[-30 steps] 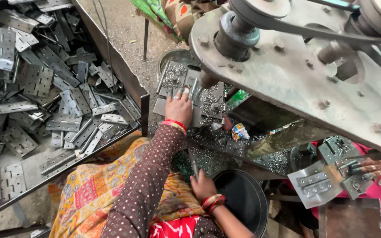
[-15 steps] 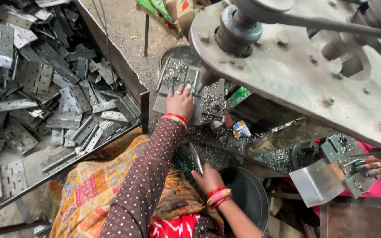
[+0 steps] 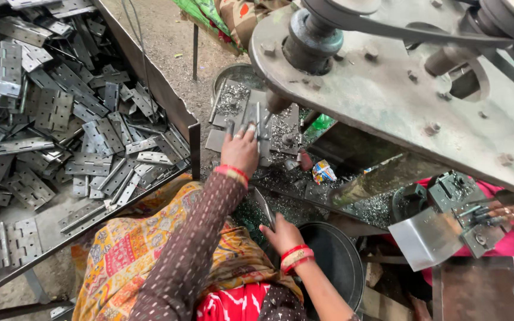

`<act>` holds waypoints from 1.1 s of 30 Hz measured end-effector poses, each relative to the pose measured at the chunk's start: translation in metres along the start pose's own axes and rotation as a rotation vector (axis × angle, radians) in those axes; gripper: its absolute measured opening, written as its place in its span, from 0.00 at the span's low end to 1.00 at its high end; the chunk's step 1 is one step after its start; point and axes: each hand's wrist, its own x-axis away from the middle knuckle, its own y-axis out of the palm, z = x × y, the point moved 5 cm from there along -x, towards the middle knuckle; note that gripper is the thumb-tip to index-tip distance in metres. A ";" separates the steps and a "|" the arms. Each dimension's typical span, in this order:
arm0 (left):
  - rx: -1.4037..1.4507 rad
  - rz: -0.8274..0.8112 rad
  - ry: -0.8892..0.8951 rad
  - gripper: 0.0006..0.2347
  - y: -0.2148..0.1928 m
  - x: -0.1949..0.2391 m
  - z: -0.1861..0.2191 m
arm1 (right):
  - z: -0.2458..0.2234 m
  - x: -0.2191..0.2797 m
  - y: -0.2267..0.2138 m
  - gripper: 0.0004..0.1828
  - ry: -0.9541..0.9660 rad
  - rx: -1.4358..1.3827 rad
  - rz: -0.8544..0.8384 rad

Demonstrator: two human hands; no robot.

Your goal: The person picks up metal hinge pieces from a bin and places them onto a machine to punch or press them before removing the finished pieces.

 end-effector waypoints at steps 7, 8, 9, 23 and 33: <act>-0.012 0.364 0.108 0.13 -0.047 0.110 0.032 | -0.023 0.012 -0.021 0.28 0.060 0.017 -0.042; 0.005 0.385 0.171 0.10 -0.052 0.114 0.030 | -0.022 0.013 -0.019 0.28 0.041 0.011 -0.029; 0.022 0.420 0.238 0.07 -0.057 0.111 0.030 | -0.022 0.008 -0.021 0.27 0.017 0.008 -0.003; 0.051 0.272 0.028 0.19 -0.015 0.046 0.020 | -0.017 0.008 -0.017 0.27 0.016 -0.020 -0.032; -0.029 0.196 -0.092 0.15 -0.007 0.036 0.008 | -0.012 0.001 -0.011 0.29 0.059 0.028 -0.010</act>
